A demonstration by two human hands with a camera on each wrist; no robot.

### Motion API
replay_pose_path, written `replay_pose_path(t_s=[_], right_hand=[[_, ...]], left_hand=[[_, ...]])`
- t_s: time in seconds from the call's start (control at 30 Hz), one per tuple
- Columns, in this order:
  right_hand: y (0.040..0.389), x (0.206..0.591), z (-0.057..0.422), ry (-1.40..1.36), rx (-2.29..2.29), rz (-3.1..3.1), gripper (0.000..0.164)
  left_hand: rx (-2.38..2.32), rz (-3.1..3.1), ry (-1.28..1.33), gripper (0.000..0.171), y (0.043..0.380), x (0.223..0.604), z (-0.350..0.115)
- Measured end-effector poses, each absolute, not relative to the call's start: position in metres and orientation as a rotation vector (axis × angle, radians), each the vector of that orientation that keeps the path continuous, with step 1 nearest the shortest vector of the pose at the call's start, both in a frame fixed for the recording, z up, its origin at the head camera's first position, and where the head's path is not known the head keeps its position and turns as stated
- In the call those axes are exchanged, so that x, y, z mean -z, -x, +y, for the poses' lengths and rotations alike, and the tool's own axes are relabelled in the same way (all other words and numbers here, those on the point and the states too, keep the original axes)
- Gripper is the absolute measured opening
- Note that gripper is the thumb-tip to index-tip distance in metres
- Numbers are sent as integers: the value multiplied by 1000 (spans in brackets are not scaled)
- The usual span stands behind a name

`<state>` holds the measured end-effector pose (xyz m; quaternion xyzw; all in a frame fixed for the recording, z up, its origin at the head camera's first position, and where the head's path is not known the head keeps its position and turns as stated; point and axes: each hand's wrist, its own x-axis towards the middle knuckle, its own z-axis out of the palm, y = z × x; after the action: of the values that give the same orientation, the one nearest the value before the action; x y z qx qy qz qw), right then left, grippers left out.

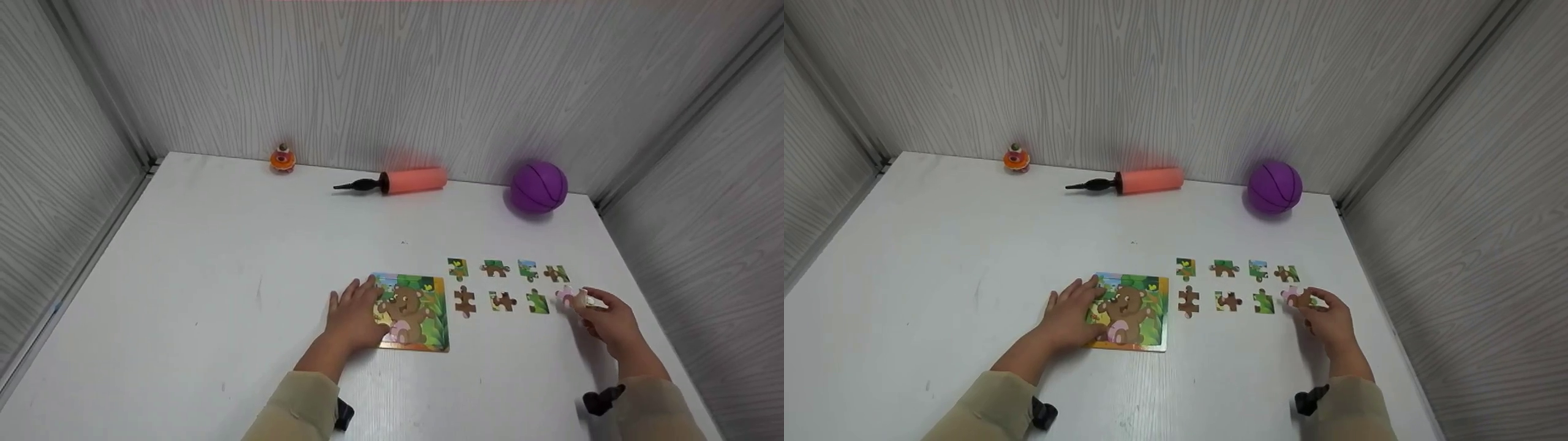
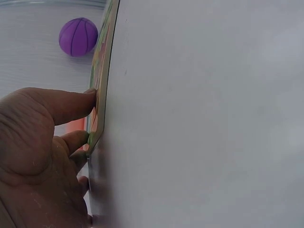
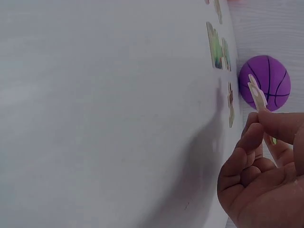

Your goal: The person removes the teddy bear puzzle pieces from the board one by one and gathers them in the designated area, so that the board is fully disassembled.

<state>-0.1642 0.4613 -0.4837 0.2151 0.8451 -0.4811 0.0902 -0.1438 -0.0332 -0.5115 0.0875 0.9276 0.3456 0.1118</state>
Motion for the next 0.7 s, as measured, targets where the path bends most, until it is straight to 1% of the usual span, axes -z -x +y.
replay_pose_path(t_s=[0.17,0.4,0.53,0.7], right_hand=[[168,485,471,-641,1349,2445,72],[173,485,477,-597,1247,2450,79],[175,484,478,-605,1249,2440,72],[179,482,477,-609,1225,2454,72]], left_hand=[[-1017,2722,-260,74,144,512,-33],[-1009,2725,-273,73,143,513,-33],[-1004,2726,-270,74,143,513,-33],[-1011,2724,-260,75,143,513,-33]])
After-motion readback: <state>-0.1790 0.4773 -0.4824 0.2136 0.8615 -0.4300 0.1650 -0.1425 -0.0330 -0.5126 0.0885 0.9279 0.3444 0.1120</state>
